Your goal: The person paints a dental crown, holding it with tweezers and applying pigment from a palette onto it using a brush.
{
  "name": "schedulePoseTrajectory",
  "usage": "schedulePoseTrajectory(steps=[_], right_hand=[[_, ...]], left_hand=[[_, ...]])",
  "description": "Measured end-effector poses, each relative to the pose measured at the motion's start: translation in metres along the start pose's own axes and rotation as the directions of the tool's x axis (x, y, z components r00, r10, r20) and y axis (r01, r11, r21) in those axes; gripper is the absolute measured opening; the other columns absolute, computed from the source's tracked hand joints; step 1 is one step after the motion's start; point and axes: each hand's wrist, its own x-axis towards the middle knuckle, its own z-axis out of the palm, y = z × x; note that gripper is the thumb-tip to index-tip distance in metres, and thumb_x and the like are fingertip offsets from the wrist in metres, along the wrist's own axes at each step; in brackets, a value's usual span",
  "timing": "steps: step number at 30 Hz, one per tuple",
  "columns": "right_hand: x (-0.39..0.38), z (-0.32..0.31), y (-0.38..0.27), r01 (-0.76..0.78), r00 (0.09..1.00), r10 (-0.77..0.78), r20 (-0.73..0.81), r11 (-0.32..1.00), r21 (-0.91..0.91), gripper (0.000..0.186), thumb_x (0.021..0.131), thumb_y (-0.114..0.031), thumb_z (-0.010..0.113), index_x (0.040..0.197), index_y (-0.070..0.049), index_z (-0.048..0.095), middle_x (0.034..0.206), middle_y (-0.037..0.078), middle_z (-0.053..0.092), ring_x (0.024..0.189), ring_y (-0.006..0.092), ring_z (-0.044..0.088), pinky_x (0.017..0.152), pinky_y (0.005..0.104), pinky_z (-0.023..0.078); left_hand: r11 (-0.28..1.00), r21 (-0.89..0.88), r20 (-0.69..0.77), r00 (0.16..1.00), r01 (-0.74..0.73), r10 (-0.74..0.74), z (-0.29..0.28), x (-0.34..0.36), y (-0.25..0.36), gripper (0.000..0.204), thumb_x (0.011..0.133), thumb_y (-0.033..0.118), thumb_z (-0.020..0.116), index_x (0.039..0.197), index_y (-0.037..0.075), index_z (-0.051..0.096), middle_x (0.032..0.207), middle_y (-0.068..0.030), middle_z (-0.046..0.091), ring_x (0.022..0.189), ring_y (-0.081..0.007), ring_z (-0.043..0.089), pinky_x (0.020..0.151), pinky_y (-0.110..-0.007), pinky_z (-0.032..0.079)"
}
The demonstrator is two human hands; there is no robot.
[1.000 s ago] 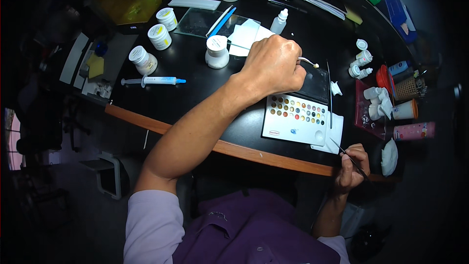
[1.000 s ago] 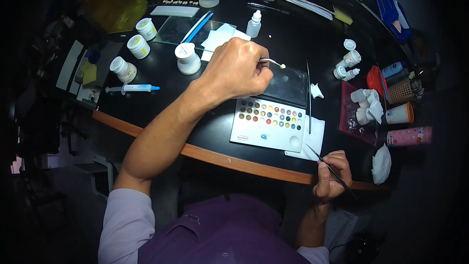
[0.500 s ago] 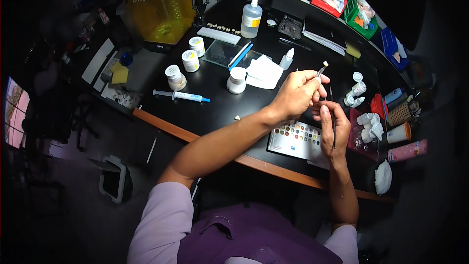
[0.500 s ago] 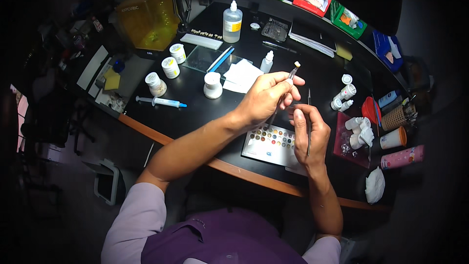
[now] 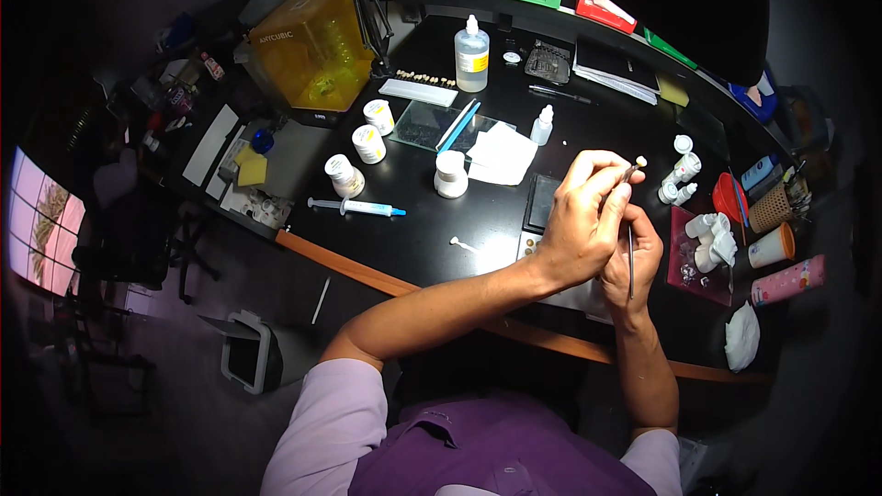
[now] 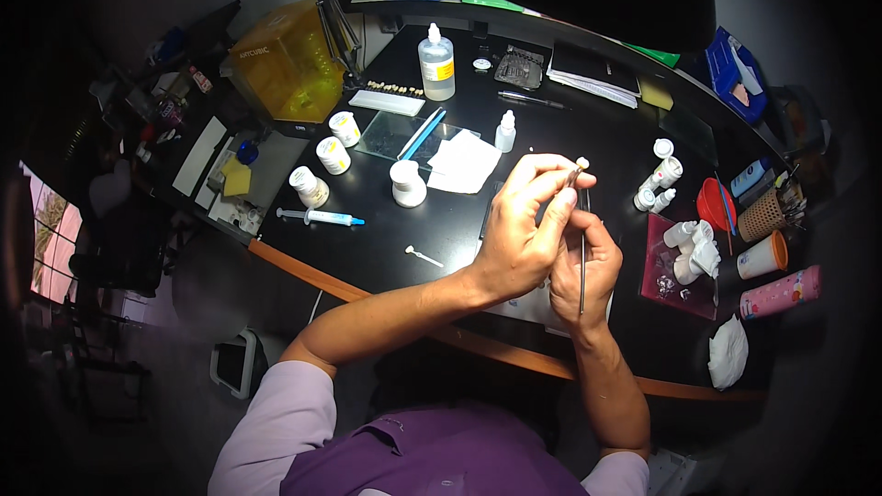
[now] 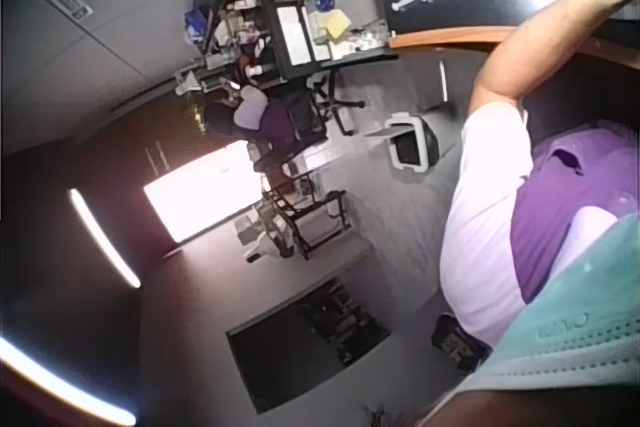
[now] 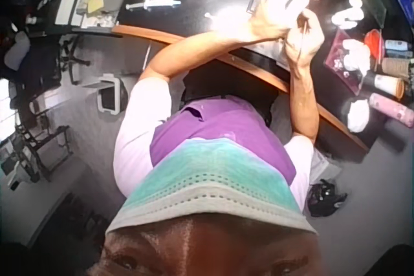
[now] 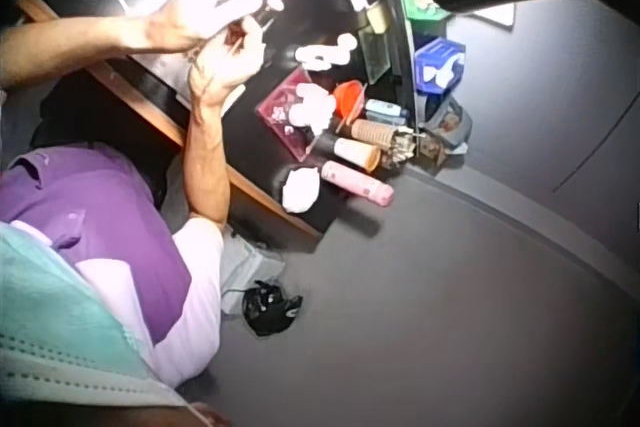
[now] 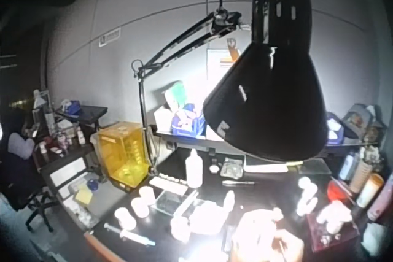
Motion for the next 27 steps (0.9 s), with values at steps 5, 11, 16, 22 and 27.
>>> schedulePoseTrajectory(steps=[5,11,16,22,27], right_hand=[[-0.004,0.001,-0.007,-0.104,0.992,0.112,-0.059,0.987,0.126,0.01,0.103,-0.004,0.068,0.109,0.003,0.063,0.098,0.007,0.068,0.086,0.0101,0.067,0.079,0.0269,0.061],[0.003,0.002,-0.009,-0.074,0.989,0.09,-0.115,0.988,0.138,0.01,0.103,-0.003,0.068,0.106,0.004,0.062,0.097,0.009,0.067,0.084,0.0117,0.068,0.076,0.0289,0.064],[0.002,-0.002,0.0,-0.045,0.988,0.064,-0.139,0.99,0.137,0.009,0.102,0.0,0.068,0.105,0.005,0.062,0.1,0.01,0.066,0.084,0.0111,0.066,0.074,0.0276,0.064],[0.003,-0.002,-0.004,-0.056,0.988,0.073,-0.133,0.99,0.126,0.01,0.102,-0.001,0.068,0.104,0.005,0.06,0.099,0.01,0.065,0.082,0.0117,0.067,0.073,0.027,0.064],[0.002,-0.002,-0.006,-0.042,0.986,0.059,-0.153,0.992,0.117,0.011,0.102,-0.002,0.069,0.104,0.005,0.06,0.1,0.011,0.066,0.082,0.0121,0.067,0.072,0.0267,0.064]], left_hand=[[0.92,0.356,0.179,0.978,-0.162,0.103,-0.067,0.025,0.018,0.033,0.09,0.009,0.07,0.122,0.0,0.073,0.112,-0.0168,0.071,0.098,-0.0298,0.071,0.087,-0.038,0.057],[0.451,0.891,0.103,0.946,0.049,-0.307,-0.206,0.139,-0.046,0.02,0.085,0.004,0.066,0.098,-0.001,0.081,0.089,-0.0212,0.078,0.083,-0.0278,0.079,0.081,-0.036,0.061],[0.313,0.924,0.01,0.803,0.221,-0.596,-0.233,0.183,-0.153,0.022,0.079,0.014,0.079,0.099,0.003,0.081,0.105,-0.021,0.078,0.107,-0.0335,0.075,0.098,-0.039,0.058],[0.59,0.652,-0.021,0.789,0.477,-0.614,-0.224,0.185,-0.195,0.075,0.072,0.022,0.096,0.138,0.006,0.065,0.124,-0.012,0.074,0.113,-0.0233,0.071,0.105,-0.036,0.053],[0.621,0.602,0.067,0.743,0.502,-0.666,-0.191,0.193,-0.186,0.059,0.082,0.008,0.088,0.136,0.002,0.066,0.118,-0.0088,0.074,0.094,-0.0174,0.069,0.085,-0.035,0.056]])
